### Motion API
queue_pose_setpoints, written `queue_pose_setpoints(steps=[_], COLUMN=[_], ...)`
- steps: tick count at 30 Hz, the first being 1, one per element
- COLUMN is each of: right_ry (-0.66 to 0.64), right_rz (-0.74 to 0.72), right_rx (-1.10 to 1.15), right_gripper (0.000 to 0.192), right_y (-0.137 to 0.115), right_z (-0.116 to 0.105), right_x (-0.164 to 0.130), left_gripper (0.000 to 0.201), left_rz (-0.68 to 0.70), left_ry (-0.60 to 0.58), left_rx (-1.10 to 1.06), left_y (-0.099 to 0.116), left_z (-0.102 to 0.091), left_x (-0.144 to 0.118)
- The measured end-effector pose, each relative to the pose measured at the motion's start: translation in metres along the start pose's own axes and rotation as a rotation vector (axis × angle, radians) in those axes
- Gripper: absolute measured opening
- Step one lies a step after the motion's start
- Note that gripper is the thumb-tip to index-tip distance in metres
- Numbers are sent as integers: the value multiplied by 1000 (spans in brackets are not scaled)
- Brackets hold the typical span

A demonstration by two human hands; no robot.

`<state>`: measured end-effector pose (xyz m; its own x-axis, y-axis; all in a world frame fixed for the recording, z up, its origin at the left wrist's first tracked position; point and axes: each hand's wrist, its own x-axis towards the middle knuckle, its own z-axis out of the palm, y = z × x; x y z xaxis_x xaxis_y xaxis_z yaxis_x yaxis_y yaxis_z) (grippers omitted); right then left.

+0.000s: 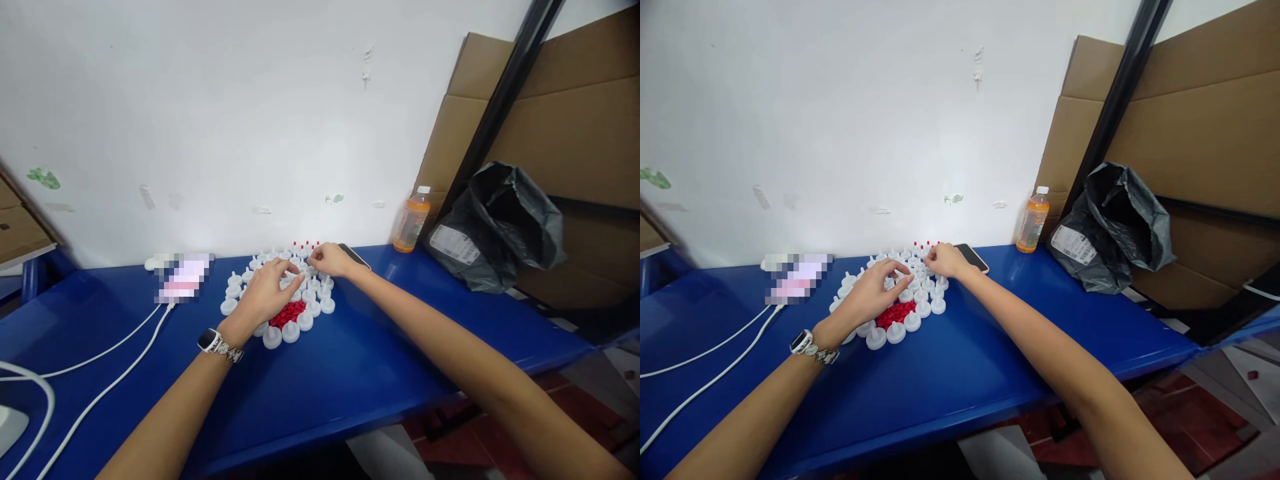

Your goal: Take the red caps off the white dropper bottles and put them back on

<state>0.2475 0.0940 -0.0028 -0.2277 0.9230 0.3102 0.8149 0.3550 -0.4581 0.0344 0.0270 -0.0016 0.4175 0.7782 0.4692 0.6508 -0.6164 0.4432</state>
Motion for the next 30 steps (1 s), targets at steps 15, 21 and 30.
queue_pose_setpoints(steps=[15,21,30], right_ry=[162,240,179], right_rz=[146,59,-85], right_rx=[-82,805,804], right_gripper=[14,21,40], right_y=[-1,-37,-76], right_z=[-5,1,20], right_x=[32,-23,-64], left_gripper=[29,40,35], left_rz=[29,35,58], left_ry=[32,154,111], left_rx=[-12,-91,-245], left_y=[3,5,13], left_z=[-8,-7,-18], left_x=[-10,-13,-16])
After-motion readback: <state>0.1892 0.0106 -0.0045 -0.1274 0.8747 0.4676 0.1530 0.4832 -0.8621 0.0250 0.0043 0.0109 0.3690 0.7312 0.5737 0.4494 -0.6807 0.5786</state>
